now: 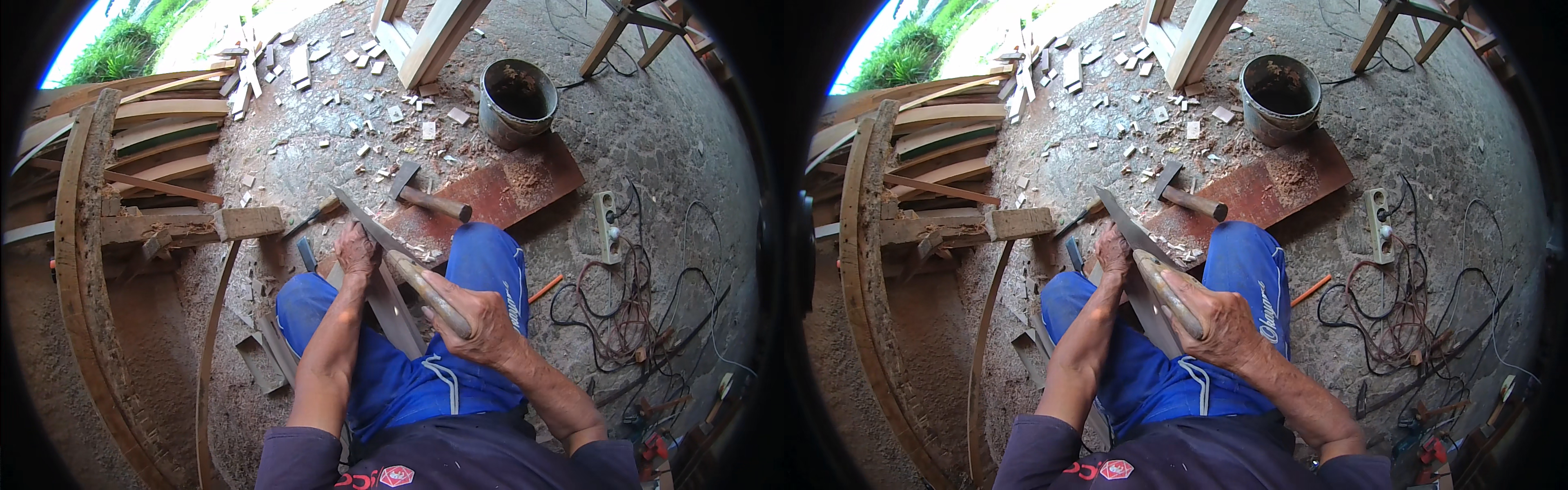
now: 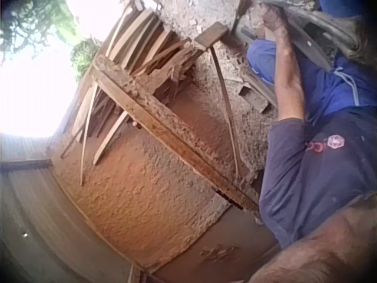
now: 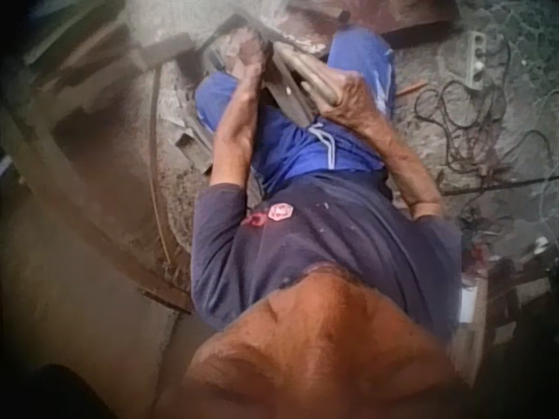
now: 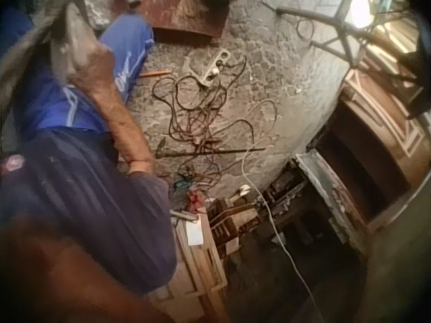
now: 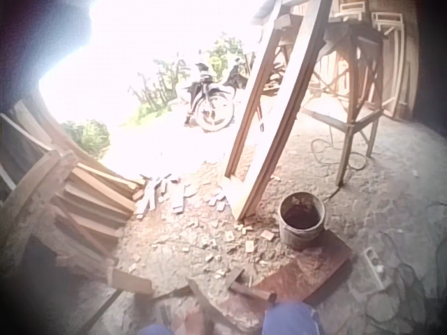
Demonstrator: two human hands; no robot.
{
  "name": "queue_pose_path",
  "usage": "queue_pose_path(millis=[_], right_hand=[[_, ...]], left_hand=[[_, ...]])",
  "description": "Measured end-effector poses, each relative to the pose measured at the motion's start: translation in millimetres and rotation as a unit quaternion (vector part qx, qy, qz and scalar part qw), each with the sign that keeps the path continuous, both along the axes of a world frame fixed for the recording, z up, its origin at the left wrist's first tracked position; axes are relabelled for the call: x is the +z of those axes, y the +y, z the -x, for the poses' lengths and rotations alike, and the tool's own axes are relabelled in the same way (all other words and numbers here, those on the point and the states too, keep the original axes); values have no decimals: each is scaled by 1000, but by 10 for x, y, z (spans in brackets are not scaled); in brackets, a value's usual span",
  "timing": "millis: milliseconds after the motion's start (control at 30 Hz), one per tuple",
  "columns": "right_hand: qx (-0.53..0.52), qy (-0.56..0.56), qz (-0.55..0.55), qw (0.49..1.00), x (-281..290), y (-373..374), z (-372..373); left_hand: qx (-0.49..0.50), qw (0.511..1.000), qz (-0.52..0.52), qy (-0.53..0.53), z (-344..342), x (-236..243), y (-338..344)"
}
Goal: The person sits on the floor and carves a small wooden piece using a chisel and mallet. They repeatedly position the chisel and strike it to remove wood shavings, occasionally adjusting the piece and clearing debris.
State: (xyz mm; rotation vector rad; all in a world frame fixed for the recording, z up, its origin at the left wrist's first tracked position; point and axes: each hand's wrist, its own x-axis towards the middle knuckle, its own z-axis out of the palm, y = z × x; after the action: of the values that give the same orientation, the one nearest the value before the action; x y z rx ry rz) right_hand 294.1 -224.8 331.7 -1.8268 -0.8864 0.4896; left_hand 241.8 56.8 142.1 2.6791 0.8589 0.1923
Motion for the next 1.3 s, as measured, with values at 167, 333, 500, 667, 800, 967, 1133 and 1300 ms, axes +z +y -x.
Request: queue_pose_path(millis=[167,333,500,667,800,967,1133,1300], right_hand=[[-17,26,-2,1000,-34,-198,139],[-41,17,17,999,299,-685,364],[-55,20,33,998,349,-840,415],[-55,8,13,998,409,-725,388],[-52,8,25,998,490,-801,374],[-30,0,22,999,594,-909,368],[-20,12,36,999,570,-870,315],[-23,2,-13,1000,124,-372,213]], left_hand=[[-61,995,-80,-25,25,-70,-63],[-35,997,-71,21,-110,11,-174],[-10,998,-53,26,-75,25,-201],[-42,995,-87,26,-78,-35,-132],[-43,994,-90,46,-76,-14,-143],[-40,994,-87,45,-58,-56,-144],[-36,996,-67,42,-47,-23,-151],[-43,998,-24,41,-15,30,-155]])
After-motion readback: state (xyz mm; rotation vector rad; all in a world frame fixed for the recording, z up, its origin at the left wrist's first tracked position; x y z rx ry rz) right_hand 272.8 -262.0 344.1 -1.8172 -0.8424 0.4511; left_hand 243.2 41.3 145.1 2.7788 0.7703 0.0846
